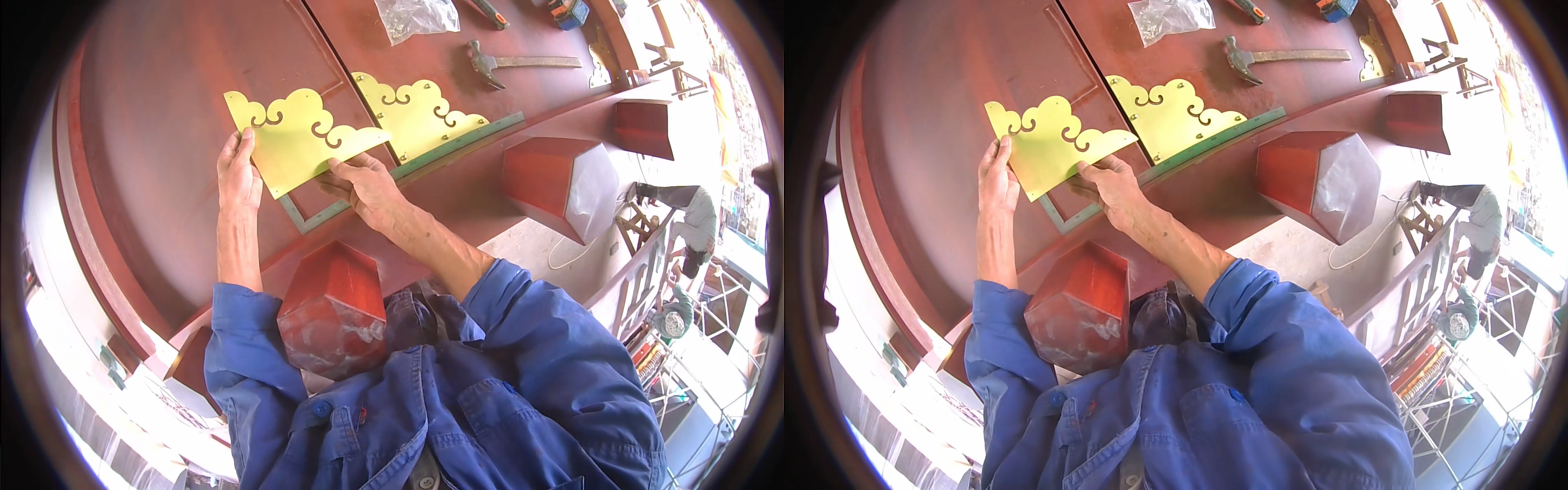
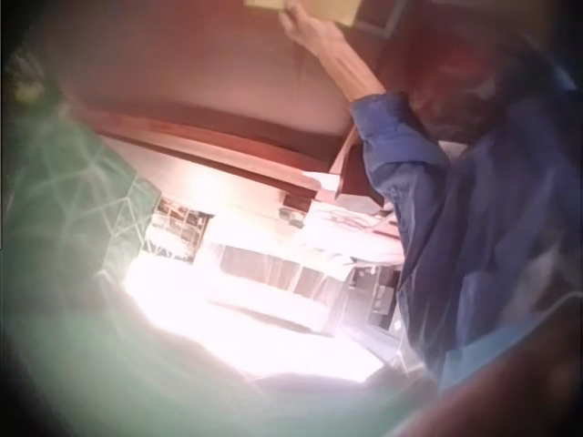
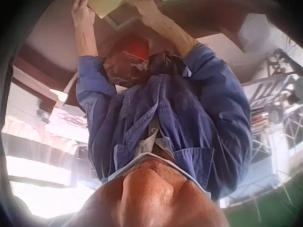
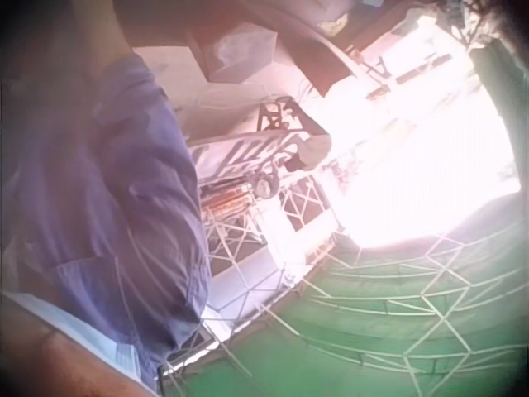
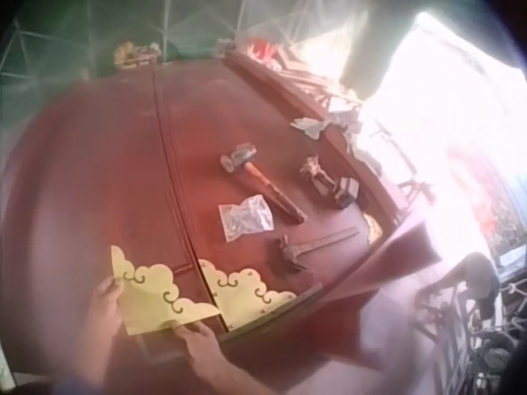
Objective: The person aligns and secures decorative metal plates onto a red wooden structure. They use a hammer to tap the plates into place, then use a power drill to fasten screws, and finally hammer the screws flush with the surface.
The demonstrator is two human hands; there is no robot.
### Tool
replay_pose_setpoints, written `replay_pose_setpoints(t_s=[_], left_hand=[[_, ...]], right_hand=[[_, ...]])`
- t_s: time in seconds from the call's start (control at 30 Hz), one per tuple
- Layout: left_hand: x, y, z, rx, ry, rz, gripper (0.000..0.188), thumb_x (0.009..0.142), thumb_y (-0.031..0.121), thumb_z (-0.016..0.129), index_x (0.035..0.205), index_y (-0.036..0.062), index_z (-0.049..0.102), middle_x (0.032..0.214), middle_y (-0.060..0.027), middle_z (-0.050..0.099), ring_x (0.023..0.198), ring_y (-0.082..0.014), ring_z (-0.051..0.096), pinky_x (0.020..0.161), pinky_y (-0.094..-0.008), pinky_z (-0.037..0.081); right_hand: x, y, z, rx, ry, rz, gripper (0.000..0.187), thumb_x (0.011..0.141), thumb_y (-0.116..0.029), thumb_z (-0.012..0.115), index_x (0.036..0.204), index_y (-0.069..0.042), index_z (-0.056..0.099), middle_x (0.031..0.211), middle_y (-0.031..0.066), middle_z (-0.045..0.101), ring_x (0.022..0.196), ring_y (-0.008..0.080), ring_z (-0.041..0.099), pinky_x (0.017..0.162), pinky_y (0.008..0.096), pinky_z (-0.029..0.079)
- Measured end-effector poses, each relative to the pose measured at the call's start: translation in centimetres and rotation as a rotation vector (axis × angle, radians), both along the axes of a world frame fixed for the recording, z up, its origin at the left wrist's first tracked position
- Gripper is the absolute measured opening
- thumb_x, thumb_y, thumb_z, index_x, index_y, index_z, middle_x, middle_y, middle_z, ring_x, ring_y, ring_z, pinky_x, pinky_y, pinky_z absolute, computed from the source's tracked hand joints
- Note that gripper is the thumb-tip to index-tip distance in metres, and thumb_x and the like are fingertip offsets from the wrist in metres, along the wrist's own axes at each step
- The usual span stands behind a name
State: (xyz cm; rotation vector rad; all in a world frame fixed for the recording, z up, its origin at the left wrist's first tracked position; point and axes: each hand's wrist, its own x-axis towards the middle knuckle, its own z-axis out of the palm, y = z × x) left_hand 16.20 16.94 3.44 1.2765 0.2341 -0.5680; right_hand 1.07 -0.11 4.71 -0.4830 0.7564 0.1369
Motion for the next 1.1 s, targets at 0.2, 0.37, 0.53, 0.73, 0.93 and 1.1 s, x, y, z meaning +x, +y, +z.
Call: replay_pose_setpoints(t_s=[0.2,0.37,0.53,0.73,0.93,1.1], left_hand=[[0.0,-0.3,0.7,0.028,-0.03,-0.015,0.024,0.107,0.016,0.054,0.121,-0.0032,0.059,0.116,-0.0104,0.068,0.106,-0.0163,0.068,0.094,-0.0327,0.057],[0.0,-0.7,1.0,0.029,-0.032,-0.011,0.021,0.107,0.015,0.055,0.119,-0.0013,0.06,0.113,-0.0084,0.069,0.104,-0.0153,0.069,0.093,-0.0312,0.058],[-0.2,-0.9,1.2,0.021,-0.033,0.029,0.019,0.106,0.015,0.056,0.117,0.0003,0.061,0.11,-0.0066,0.069,0.103,-0.015,0.069,0.093,-0.0321,0.058],[-0.2,-1.0,1.7,0.042,-0.014,0.0,0.019,0.106,0.014,0.057,0.118,-0.0001,0.061,0.111,-0.007,0.07,0.102,-0.015,0.069,0.093,-0.0322,0.058],[0.5,-0.6,2.2,0.039,-0.042,-0.053,0.022,0.106,0.015,0.056,0.119,-0.0014,0.061,0.11,-0.0081,0.07,0.101,-0.0154,0.07,0.092,-0.0325,0.059],[1.1,-1.0,3.6,0.063,-0.068,-0.061,0.023,0.106,0.015,0.057,0.117,-0.0041,0.063,0.105,-0.008,0.07,0.095,-0.0126,0.068,0.085,-0.0292,0.058]], right_hand=[[0.1,-0.1,-0.1,0.018,0.01,-0.012,0.026,0.102,-0.005,0.06,0.127,-0.003,0.059,0.122,0.012,0.067,0.108,0.0246,0.069,0.095,0.0395,0.061],[0.0,-0.4,0.3,0.017,0.028,-0.018,0.025,0.102,-0.004,0.058,0.127,-0.001,0.058,0.121,0.0136,0.067,0.105,0.026,0.07,0.091,0.0385,0.062],[0.3,-0.6,0.2,0.027,0.008,0.011,0.024,0.102,-0.004,0.059,0.126,0.0,0.057,0.122,0.0128,0.066,0.108,0.025,0.068,0.096,0.0373,0.061],[0.0,-1.1,-0.3,0.025,-0.031,0.022,0.024,0.102,-0.005,0.059,0.126,0.0,0.057,0.118,0.0118,0.067,0.103,0.0235,0.07,0.093,0.0376,0.061],[-0.7,-3.0,-0.3,-0.019,0.063,-0.168,0.021,0.101,-0.01,0.063,0.12,-0.001,0.06,0.11,0.0081,0.069,0.096,0.018,0.069,0.091,0.0377,0.06],[-1.6,-4.9,0.4,-0.083,-0.012,-0.102,0.015,0.101,-0.01,0.064,0.115,-0.006,0.065,0.106,0.0072,0.072,0.091,0.0167,0.07,0.088,0.035,0.061]])
